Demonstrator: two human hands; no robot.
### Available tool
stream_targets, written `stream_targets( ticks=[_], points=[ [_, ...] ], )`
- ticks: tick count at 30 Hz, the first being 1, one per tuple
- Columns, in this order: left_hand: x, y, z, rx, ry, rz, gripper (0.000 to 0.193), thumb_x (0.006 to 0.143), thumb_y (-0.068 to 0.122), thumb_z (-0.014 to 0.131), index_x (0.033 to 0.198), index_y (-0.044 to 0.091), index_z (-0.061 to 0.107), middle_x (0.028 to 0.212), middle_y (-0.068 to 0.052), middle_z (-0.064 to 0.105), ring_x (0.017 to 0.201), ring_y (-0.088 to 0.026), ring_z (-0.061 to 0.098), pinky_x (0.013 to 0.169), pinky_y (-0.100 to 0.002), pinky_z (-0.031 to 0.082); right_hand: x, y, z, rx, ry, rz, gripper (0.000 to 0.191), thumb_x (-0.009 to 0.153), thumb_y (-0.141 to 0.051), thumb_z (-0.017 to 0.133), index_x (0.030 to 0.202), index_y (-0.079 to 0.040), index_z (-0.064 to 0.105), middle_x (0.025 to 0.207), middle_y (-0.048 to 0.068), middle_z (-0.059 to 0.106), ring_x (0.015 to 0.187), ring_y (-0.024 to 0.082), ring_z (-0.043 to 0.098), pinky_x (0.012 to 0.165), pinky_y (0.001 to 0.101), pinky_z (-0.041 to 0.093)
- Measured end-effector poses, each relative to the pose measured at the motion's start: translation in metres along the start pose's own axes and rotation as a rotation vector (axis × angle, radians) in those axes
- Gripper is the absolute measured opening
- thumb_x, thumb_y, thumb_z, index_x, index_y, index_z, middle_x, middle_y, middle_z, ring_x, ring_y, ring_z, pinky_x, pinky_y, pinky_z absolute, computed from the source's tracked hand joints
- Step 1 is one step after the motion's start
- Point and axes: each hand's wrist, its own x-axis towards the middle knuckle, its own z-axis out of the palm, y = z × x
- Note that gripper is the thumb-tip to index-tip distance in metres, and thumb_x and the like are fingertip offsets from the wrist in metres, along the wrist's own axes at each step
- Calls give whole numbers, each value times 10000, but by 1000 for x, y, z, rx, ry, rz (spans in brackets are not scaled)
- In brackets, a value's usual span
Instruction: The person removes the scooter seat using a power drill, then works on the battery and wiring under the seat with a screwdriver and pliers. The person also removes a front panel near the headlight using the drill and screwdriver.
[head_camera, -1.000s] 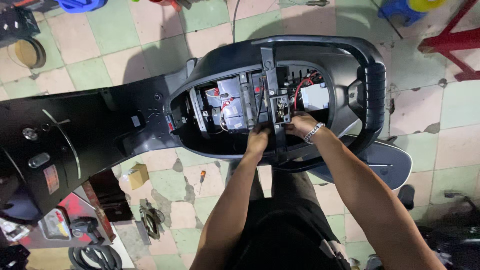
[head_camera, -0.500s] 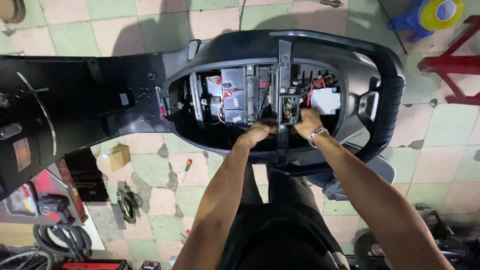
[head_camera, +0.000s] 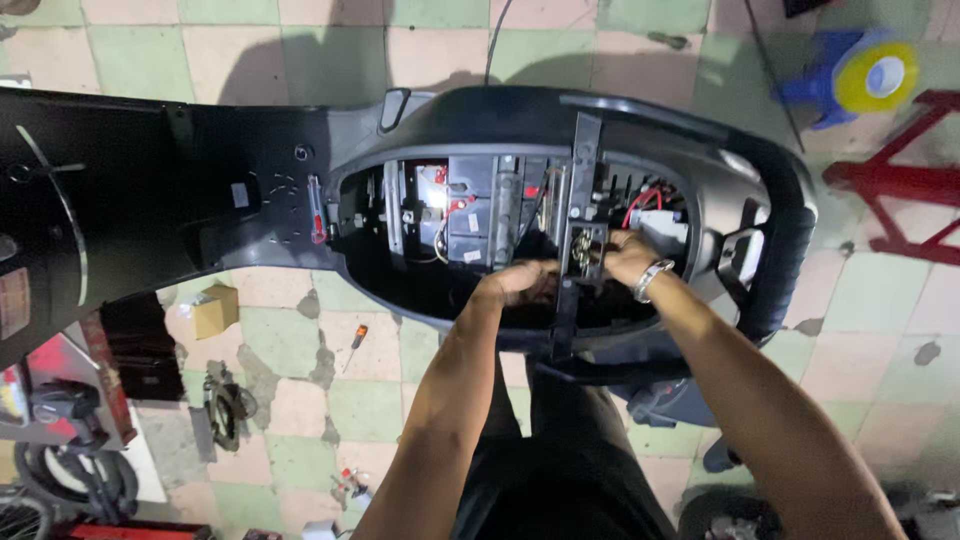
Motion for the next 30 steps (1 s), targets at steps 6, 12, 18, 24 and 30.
stream_targets(
  ticks=[6,12,18,24,30],
  points=[
    [-4,6,1,-73,-43,10,501,1028,540,425,1146,137,697,1037,-75,732,948,-214,653,862,-376,504,8,4,-3,-125,48,111,172,930,-251,759,1017,-104,782,873,2,750,733,101,639,658,306,524],
    [-11,2,2,-120,31,43,533,1022,595,443,1146,152,712,997,-52,724,899,-176,612,813,-346,472,18,4,-9,-199,-59,15,221,915,-280,778,997,-77,803,875,-4,766,741,106,643,681,306,539],
    [-7,-5,-1,-173,131,76,391,1012,496,453,1202,252,691,1066,-17,734,891,-107,636,802,-340,459,24,1,-10,275,-187,419,161,869,-232,749,967,-105,734,950,-18,789,878,113,732,823,350,581],
    [-5,-6,-2,-319,71,232,353,1063,420,529,1226,165,712,1094,-79,775,636,-36,448,622,-222,298,32,-1,-7,382,-176,595,198,973,-320,633,940,-144,717,947,1,775,926,167,703,872,406,573],
    [-11,-8,-3,-431,97,223,306,1042,338,552,1253,159,684,1084,-137,757,611,-23,669,574,-169,481,33,-2,-6,386,-169,653,241,1022,-353,564,938,-181,710,898,-37,758,842,140,699,814,395,556]
  ],
)
